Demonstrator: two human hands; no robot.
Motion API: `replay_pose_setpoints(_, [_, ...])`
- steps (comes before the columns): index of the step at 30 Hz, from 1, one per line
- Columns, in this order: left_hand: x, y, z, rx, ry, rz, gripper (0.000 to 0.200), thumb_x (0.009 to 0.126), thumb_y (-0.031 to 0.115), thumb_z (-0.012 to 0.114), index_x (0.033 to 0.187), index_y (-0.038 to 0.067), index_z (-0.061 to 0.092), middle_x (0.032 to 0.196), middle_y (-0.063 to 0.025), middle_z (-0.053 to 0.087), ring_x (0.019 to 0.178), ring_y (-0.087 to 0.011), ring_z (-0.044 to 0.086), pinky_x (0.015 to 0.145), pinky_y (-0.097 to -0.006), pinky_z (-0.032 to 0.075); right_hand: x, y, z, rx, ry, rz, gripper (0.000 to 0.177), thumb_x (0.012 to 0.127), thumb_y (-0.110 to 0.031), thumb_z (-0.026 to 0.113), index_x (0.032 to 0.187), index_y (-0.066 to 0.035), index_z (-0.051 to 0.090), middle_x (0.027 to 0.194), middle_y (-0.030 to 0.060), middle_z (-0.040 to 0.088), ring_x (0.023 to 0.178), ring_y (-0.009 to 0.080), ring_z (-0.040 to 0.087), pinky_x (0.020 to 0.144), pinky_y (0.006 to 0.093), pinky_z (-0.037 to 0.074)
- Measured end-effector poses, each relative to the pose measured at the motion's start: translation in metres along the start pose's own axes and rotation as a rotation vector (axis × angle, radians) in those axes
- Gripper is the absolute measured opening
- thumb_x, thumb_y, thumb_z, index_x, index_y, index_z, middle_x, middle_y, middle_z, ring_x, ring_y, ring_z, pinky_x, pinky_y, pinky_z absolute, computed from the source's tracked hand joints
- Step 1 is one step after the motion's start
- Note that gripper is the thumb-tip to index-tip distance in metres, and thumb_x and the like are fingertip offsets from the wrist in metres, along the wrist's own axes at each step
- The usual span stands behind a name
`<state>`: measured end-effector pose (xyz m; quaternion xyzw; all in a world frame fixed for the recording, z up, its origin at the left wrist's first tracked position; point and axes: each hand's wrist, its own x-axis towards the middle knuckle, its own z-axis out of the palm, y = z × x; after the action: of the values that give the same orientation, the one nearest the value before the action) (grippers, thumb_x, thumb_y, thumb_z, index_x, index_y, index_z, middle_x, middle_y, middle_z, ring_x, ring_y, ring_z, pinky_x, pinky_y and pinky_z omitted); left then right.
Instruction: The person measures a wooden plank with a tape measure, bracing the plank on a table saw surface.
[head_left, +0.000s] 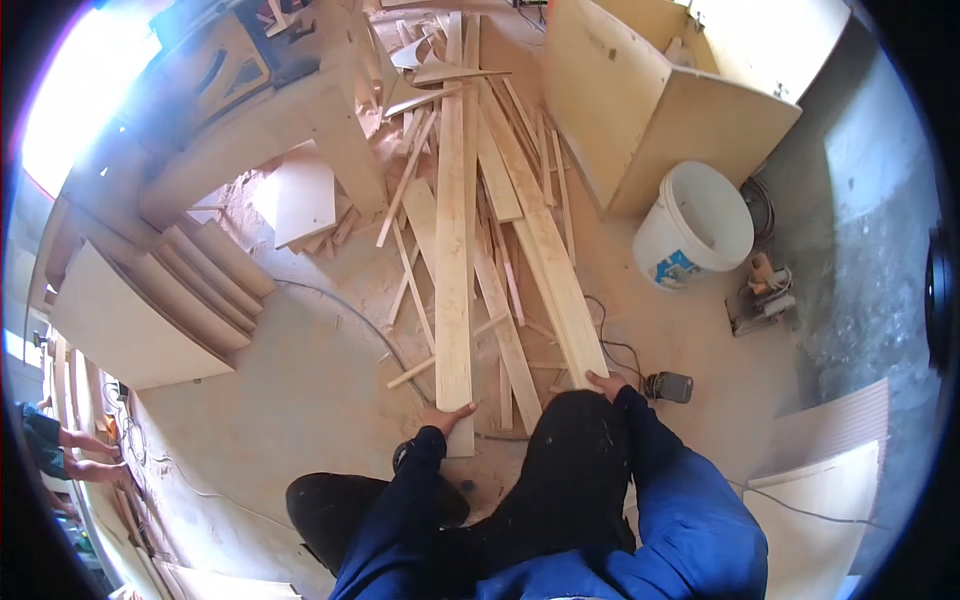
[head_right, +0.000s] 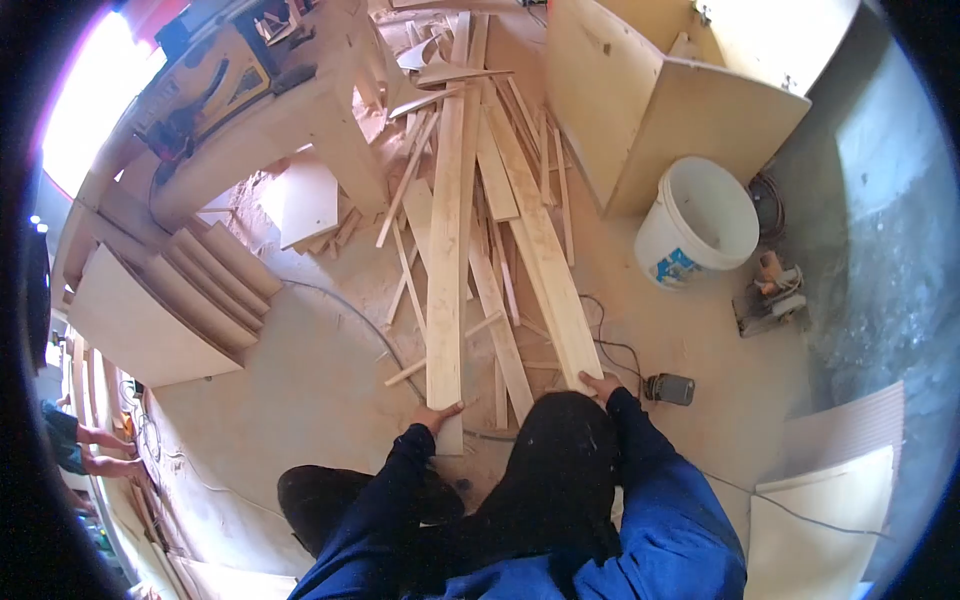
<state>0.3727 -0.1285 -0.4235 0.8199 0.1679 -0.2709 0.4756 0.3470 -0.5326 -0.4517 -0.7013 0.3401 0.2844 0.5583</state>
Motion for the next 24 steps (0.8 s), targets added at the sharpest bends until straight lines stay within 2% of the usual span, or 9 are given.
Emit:
replay_pose_setpoints(7, [-0.085, 0.13, -0.058, 0.069, -0.181, -0.076, 0.075, 0.066, 0.054, 0.07, 0.109, -0.005, 0.056, 0.103, -0.0172, 0.062, 0.092, -0.0234, 0.061, 0.079, -0.0312, 0.048, -0.126, -0.105, -0.055, -0.228, 0.263, -0.239, 0.064, 0.071, -0.051, 0.067, 0.105, 0.002, 0.06, 0.097, 0.0165, 0.064, 0.086, 0.0232, 0.063, 0.077, 0.0317, 0.048])
replay_pose_setpoints(10, [-0.114, 0.169, -0.079, -0.252, -0.299, -0.1, 0.07, 0.073, 0.055, 0.063, 0.111, -0.003, 0.055, 0.097, -0.0147, 0.064, 0.086, -0.0221, 0.063, 0.074, -0.0317, 0.05, -0.182, -0.174, -0.086, -0.242, 0.264, -0.287, 0.061, 0.07, -0.046, 0.069, 0.104, 0.004, 0.06, 0.096, 0.0199, 0.064, 0.084, 0.0279, 0.064, 0.075, 0.034, 0.049])
replay_pose_setpoints(12, [-0.16, 0.233, -0.102, -0.749, -0.512, -0.225, 0.063, 0.077, 0.054, 0.059, 0.112, 0.002, 0.054, 0.092, -0.0116, 0.064, 0.079, -0.0201, 0.063, 0.07, -0.0328, 0.051, -0.246, -0.238, -0.095, -0.606, 0.457, -0.179, 0.062, 0.069, -0.046, 0.07, 0.1, 0.006, 0.058, 0.09, 0.0234, 0.063, 0.082, 0.0327, 0.063, 0.074, 0.038, 0.05])
replay_pose_setpoints(14, [-0.195, 0.263, -0.099, -0.94, -0.502, -0.21, 0.063, 0.077, 0.057, 0.057, 0.113, 0.005, 0.052, 0.092, -0.01, 0.063, 0.077, -0.0197, 0.062, 0.071, -0.0355, 0.052, -0.301, -0.275, -0.108, -0.786, 0.735, -0.345, 0.06, 0.068, -0.046, 0.069, 0.094, 0.006, 0.054, 0.084, 0.0248, 0.062, 0.081, 0.0362, 0.062, 0.071, 0.0409, 0.05])
replay_pose_setpoints(15, [-0.216, 0.273, -0.103, -1.118, -0.602, -0.182, 0.065, 0.077, 0.058, 0.057, 0.114, 0.005, 0.052, 0.094, -0.0101, 0.063, 0.078, -0.0205, 0.062, 0.072, -0.0367, 0.052, -0.341, -0.301, -0.114, -0.812, 0.657, -0.275, 0.057, 0.07, -0.041, 0.069, 0.099, 0.004, 0.047, 0.088, 0.0256, 0.061, 0.08, 0.0391, 0.061, 0.071, 0.0423, 0.049])
replay_pose_setpoints(17, [-0.256, 0.295, -0.097, -1.328, -0.709, -0.209, 0.07, 0.074, 0.061, 0.057, 0.116, 0.005, 0.05, 0.096, -0.0093, 0.062, 0.082, -0.0232, 0.061, 0.074, -0.0396, 0.051, -0.378, -0.309, -0.124, -0.902, 0.701, -0.29, 0.055, 0.071, -0.039, 0.068, 0.099, 0.003, 0.046, 0.087, 0.0245, 0.061, 0.079, 0.0377, 0.062, 0.07, 0.0426, 0.049])
replay_pose_setpoints(20, [-0.306, 0.305, -0.076, -1.331, -0.599, -0.215, 0.072, 0.07, 0.068, 0.054, 0.106, 0.006, 0.054, 0.09, -0.0093, 0.061, 0.08, -0.0265, 0.06, 0.071, -0.0436, 0.051, -0.42, -0.294, -0.135, -1.056, 0.785, -0.297, 0.049, 0.072, -0.031, 0.067, 0.103, -0.001, 0.043, 0.085, 0.0217, 0.06, 0.076, 0.034, 0.062, 0.068, 0.0427, 0.048])
replay_pose_setpoints(22, [-0.343, 0.304, -0.08, -1.497, -0.905, -0.262, 0.081, 0.064, 0.076, 0.051, 0.103, 0.006, 0.054, 0.085, -0.0126, 0.058, 0.074, -0.0276, 0.056, 0.068, -0.0429, 0.046, -0.45, -0.286, -0.14, -1.168, 0.808, -0.307, 0.047, 0.072, -0.027, 0.067, 0.104, -0.003, 0.042, 0.085, 0.0211, 0.059, 0.081, 0.0329, 0.061, 0.07, 0.0428, 0.048])
replay_pose_setpoints(24, [-0.365, 0.285, -0.074, -1.431, -0.756, -0.268, 0.082, 0.062, 0.078, 0.052, 0.102, 0.006, 0.054, 0.084, -0.0148, 0.057, 0.072, -0.0281, 0.054, 0.068, -0.0409, 0.044, -0.47, -0.27, -0.128, -1.095, 0.628, -0.183, 0.056, 0.072, -0.026, 0.067, 0.113, -0.001, 0.04, 0.093, 0.0239, 0.058, 0.091, 0.0345, 0.058, 0.076, 0.0452, 0.046])
